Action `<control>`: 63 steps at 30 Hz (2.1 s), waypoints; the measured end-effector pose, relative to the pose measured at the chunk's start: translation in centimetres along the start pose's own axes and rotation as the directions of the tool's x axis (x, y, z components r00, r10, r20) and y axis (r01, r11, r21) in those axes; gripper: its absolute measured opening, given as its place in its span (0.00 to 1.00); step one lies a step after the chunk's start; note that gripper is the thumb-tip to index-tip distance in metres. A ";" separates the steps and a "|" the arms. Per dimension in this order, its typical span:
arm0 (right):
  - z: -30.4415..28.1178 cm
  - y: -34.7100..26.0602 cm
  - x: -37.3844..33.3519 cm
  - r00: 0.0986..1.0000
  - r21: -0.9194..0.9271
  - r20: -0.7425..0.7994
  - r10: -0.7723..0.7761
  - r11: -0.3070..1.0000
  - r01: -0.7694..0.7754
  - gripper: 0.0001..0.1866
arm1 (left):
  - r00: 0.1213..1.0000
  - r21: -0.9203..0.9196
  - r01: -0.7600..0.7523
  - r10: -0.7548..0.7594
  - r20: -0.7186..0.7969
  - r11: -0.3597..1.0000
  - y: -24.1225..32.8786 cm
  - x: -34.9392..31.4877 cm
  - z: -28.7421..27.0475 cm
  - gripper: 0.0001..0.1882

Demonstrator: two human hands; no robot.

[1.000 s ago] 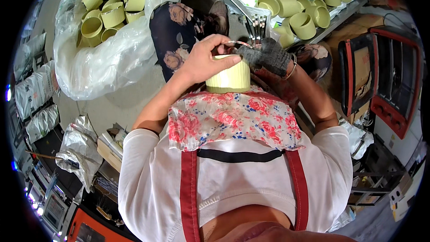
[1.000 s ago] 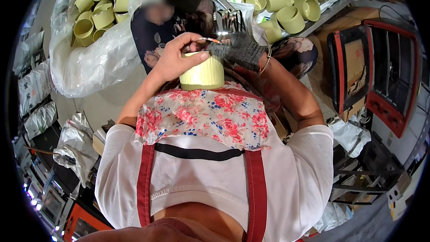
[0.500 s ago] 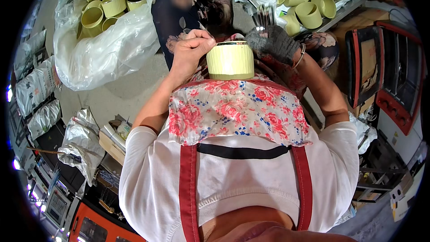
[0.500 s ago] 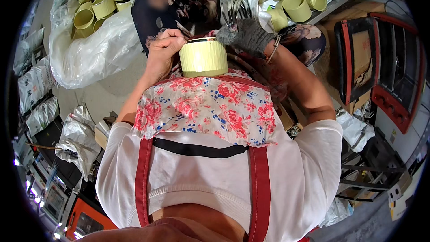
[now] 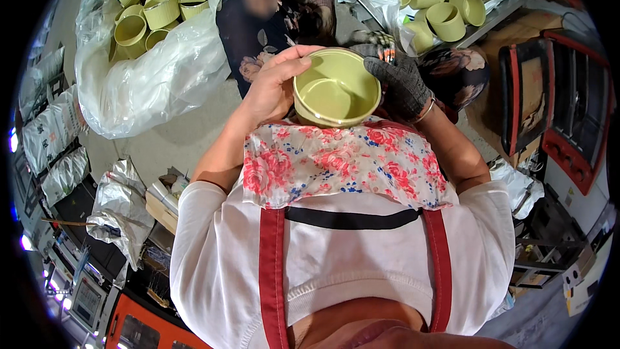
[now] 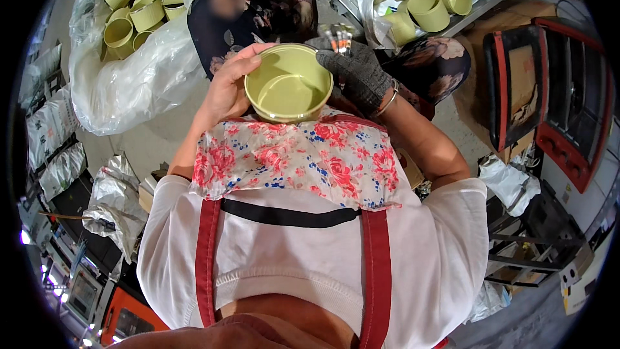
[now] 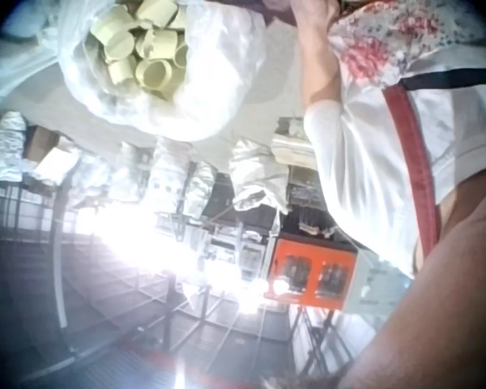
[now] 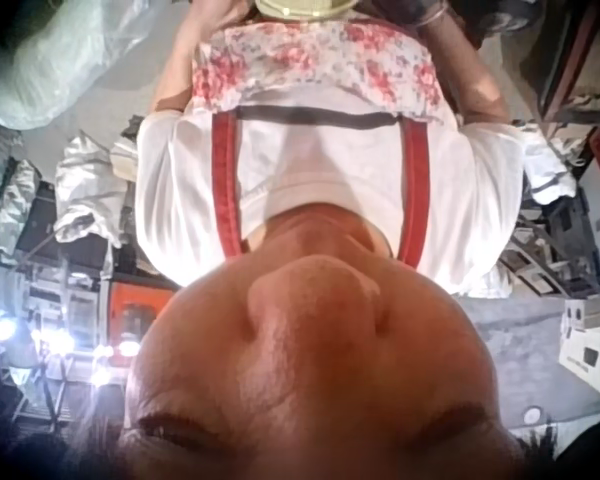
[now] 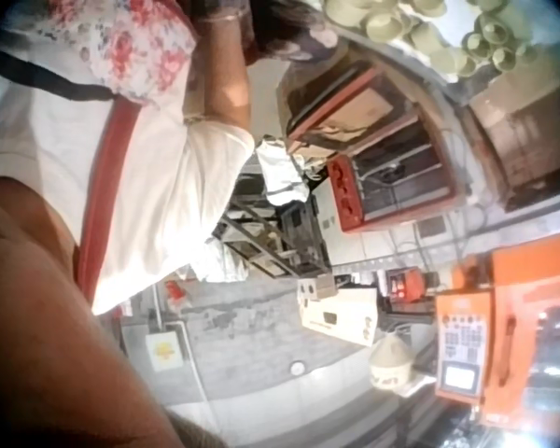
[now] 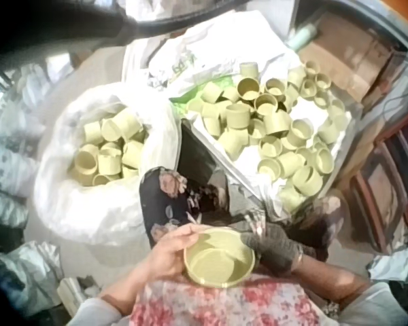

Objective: The person sits on the floor and assembles light green cups by attaching metal spring handles to their rims. They pick up a cup, insert a handle, and place the finished item on a tray, repeating this process for multiple units.

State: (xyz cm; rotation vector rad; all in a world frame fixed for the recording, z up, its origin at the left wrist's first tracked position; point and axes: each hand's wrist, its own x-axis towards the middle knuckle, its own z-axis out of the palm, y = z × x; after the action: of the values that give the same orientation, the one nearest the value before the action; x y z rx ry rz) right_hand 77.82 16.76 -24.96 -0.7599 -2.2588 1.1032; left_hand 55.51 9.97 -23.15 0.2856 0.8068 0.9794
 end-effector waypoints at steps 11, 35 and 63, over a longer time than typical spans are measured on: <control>0.7 -1.3 2.0 0.796 0.627 0.420 0.436 0.495 -0.602 0.11 | 0.992 -0.044 0.120 -0.122 -0.040 0.992 0.8 0.1 0.3 0.04; 2.0 2.8 1.5 0.942 -0.343 0.110 -0.316 0.878 0.335 0.07 | 0.997 0.586 -0.044 0.075 -0.028 0.809 1.1 1.1 -0.8 0.04; -3.8 32.4 5.0 0.665 -0.791 0.249 0.704 0.545 -0.280 0.13 | 0.123 0.932 -0.184 0.948 -0.293 0.312 12.3 -2.6 -6.6 0.12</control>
State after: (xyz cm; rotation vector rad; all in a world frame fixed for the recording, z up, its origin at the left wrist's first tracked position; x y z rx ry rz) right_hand 85.12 38.79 -48.40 -1.7262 -3.1350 0.6803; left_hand 42.33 13.70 -19.61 1.0017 2.2590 1.6945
